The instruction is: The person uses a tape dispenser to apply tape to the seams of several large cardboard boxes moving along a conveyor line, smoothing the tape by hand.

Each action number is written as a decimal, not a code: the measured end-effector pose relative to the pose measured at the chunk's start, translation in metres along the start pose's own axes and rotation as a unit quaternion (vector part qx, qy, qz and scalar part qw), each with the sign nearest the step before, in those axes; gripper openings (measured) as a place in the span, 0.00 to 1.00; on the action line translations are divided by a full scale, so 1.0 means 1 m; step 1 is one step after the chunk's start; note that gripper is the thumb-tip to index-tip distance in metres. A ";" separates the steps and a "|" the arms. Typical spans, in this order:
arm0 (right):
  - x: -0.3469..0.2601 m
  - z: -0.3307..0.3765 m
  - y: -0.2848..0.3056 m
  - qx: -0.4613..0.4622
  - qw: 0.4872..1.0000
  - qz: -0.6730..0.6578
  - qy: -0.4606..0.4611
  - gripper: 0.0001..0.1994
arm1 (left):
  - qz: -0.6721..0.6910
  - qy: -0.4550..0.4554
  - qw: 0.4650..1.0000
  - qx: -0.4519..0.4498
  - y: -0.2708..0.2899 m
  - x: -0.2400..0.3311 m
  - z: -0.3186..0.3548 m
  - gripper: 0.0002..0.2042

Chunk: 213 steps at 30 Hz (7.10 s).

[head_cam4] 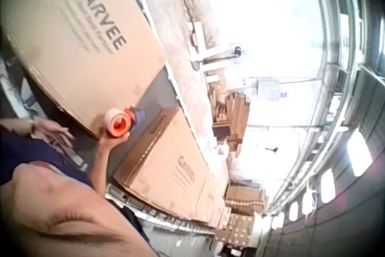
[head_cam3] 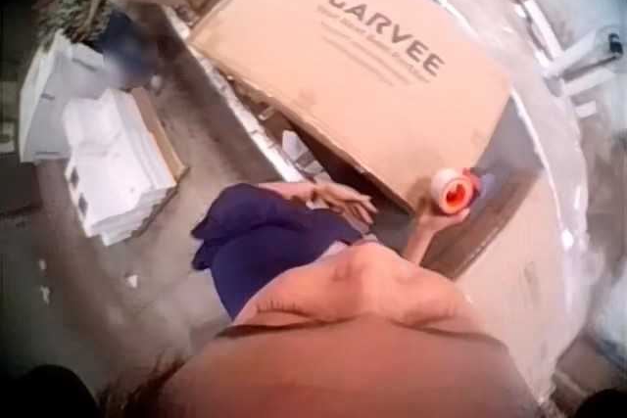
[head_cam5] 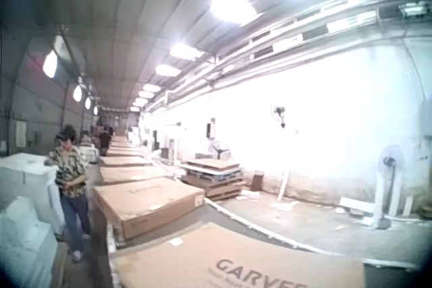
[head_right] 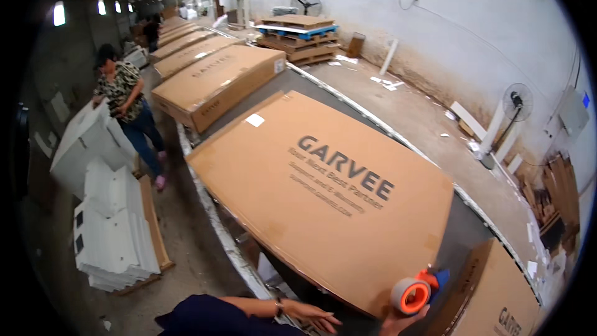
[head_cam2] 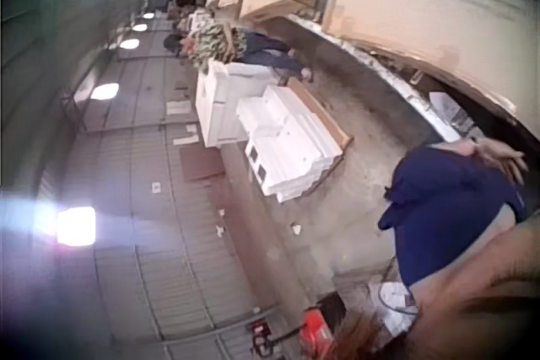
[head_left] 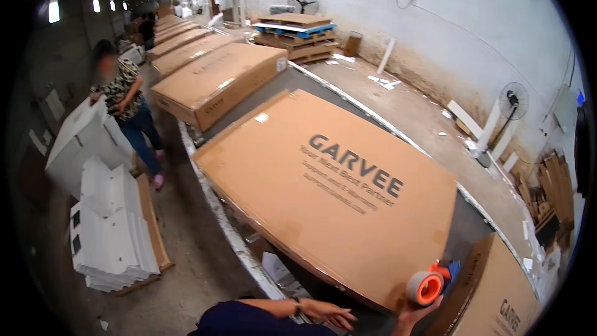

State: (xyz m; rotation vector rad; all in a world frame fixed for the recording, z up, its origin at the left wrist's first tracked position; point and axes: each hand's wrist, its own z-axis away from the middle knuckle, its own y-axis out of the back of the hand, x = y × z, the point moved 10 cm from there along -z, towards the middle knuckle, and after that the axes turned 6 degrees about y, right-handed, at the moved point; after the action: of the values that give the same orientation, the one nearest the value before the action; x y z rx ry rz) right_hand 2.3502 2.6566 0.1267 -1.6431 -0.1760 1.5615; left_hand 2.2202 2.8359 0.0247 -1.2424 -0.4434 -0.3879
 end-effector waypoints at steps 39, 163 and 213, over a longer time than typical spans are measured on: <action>-0.023 -0.331 0.016 0.018 0.980 -0.006 0.199 0.29 | -0.173 -0.045 0.713 0.678 0.043 0.004 0.260 0.44; 0.291 0.379 -0.028 -0.124 0.946 0.279 -0.113 0.30 | -0.938 -0.015 0.331 0.104 0.021 0.117 0.249 0.55; 0.232 0.274 -0.176 0.171 0.403 0.879 -0.189 0.33 | -0.857 -0.355 0.361 0.101 0.089 0.188 0.360 0.34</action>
State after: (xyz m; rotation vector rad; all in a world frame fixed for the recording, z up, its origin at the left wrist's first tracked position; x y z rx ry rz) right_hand 2.2354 3.0391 0.0993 -0.5264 2.2213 2.9220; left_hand 2.3863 3.1985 0.1433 -0.0509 -2.5192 -1.4761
